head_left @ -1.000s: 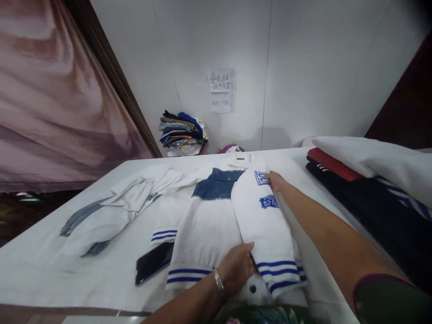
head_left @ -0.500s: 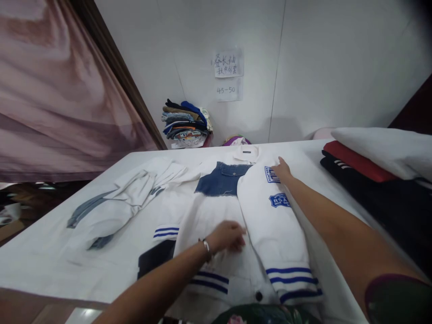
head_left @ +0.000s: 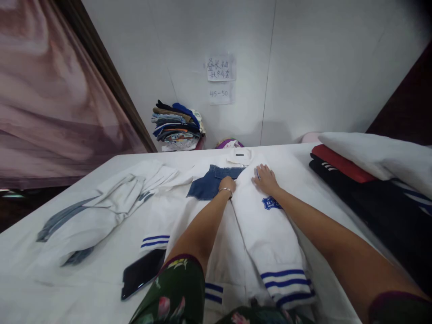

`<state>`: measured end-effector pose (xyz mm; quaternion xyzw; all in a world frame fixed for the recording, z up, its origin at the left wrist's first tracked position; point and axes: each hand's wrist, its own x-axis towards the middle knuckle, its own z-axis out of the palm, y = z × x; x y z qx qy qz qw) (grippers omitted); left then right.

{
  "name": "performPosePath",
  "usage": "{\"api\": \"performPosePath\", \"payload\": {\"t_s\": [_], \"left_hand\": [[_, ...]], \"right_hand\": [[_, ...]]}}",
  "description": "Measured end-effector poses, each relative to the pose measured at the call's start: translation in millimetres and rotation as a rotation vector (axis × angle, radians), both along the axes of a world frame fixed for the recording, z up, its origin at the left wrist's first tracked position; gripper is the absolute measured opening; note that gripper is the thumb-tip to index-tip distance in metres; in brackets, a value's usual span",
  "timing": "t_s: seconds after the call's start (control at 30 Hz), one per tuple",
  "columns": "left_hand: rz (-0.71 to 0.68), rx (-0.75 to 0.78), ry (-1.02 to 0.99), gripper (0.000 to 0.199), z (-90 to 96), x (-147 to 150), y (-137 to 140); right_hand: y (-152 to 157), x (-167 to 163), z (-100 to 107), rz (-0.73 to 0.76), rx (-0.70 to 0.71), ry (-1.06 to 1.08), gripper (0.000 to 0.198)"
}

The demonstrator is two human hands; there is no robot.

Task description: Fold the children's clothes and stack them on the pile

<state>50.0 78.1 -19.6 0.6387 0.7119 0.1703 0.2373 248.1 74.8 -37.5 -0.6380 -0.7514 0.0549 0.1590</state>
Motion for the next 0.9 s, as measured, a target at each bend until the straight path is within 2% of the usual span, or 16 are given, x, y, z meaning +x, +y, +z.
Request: {"api": "performPosePath", "payload": {"t_s": [0.1,0.23,0.33,0.43,0.5,0.6,0.8,0.9], "left_hand": [[0.039,0.022,0.092,0.025,-3.5,-3.0,-6.5],[0.000,0.099,0.150,0.030,2.5,-1.7,-13.1],[-0.209,0.268,0.203,0.040,1.6,6.7,-22.1],[-0.397,0.267,0.294,0.054,-13.1,14.7,-35.1],[-0.391,0.201,0.316,0.061,-25.7,17.2,-42.2],[-0.361,0.199,0.312,0.064,-38.0,17.8,-47.2],[-0.349,0.206,0.361,0.065,-38.5,18.8,-48.0],[-0.338,0.191,0.382,0.064,-38.1,19.4,-48.3]], "right_hand": [[2.5,-2.4,-11.6,0.040,-0.093,-0.053,0.055],[3.1,-4.9,-22.6,0.038,-0.104,-0.042,0.054],[4.9,-3.3,-21.4,0.044,-0.109,-0.024,0.054],[10.8,2.3,-14.6,0.025,-0.082,0.004,0.055],[17.5,6.5,-9.9,-0.023,-0.048,0.024,0.057],[30.0,8.7,-6.7,-0.078,-0.024,-0.011,0.060],[49.7,-0.1,-12.6,-0.019,-0.140,-0.098,0.056],[50.2,-1.3,-12.7,-0.017,-0.152,-0.104,0.055]]}}
